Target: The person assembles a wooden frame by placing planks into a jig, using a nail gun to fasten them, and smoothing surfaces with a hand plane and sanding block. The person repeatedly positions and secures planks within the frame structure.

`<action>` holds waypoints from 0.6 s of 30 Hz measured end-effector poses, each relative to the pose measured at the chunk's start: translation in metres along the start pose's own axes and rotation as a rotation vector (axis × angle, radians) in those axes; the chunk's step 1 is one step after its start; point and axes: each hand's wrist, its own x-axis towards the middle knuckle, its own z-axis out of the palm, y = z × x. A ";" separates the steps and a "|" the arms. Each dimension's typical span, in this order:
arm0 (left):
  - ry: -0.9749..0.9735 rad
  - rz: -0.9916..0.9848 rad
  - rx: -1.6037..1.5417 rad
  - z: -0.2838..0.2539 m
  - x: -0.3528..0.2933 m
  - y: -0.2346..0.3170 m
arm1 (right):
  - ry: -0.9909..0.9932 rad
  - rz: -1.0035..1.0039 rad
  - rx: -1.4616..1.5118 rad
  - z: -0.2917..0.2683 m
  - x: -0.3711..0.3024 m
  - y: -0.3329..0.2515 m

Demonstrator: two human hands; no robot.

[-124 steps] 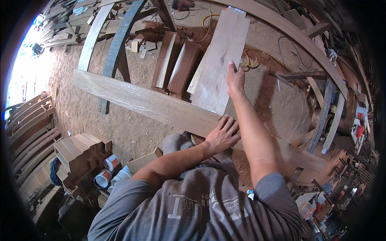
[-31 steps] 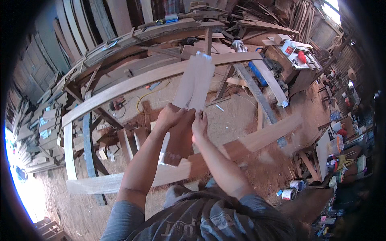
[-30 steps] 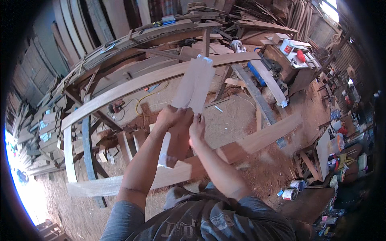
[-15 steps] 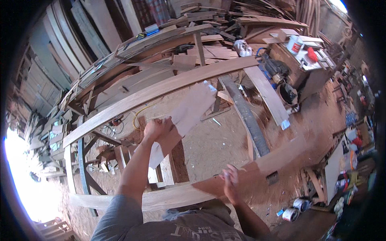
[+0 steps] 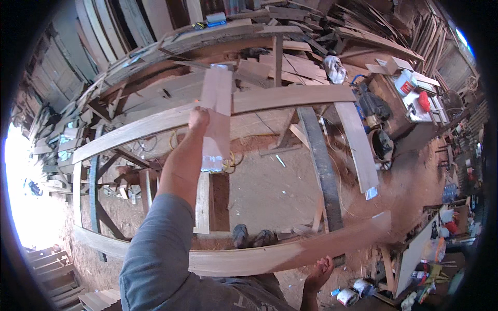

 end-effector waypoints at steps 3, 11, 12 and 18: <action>-0.086 -0.076 0.073 0.020 -0.026 0.046 | 0.100 -0.014 -0.098 -0.021 -0.009 0.012; -0.082 -0.121 0.344 0.001 -0.035 0.057 | 0.089 -0.074 -0.236 -0.007 0.010 0.002; -0.080 -0.144 0.362 0.004 -0.039 0.059 | 0.065 -0.040 -0.222 -0.007 0.015 -0.002; 0.023 -0.011 0.424 0.007 -0.070 0.066 | -0.005 -0.062 -0.342 -0.040 0.065 -0.015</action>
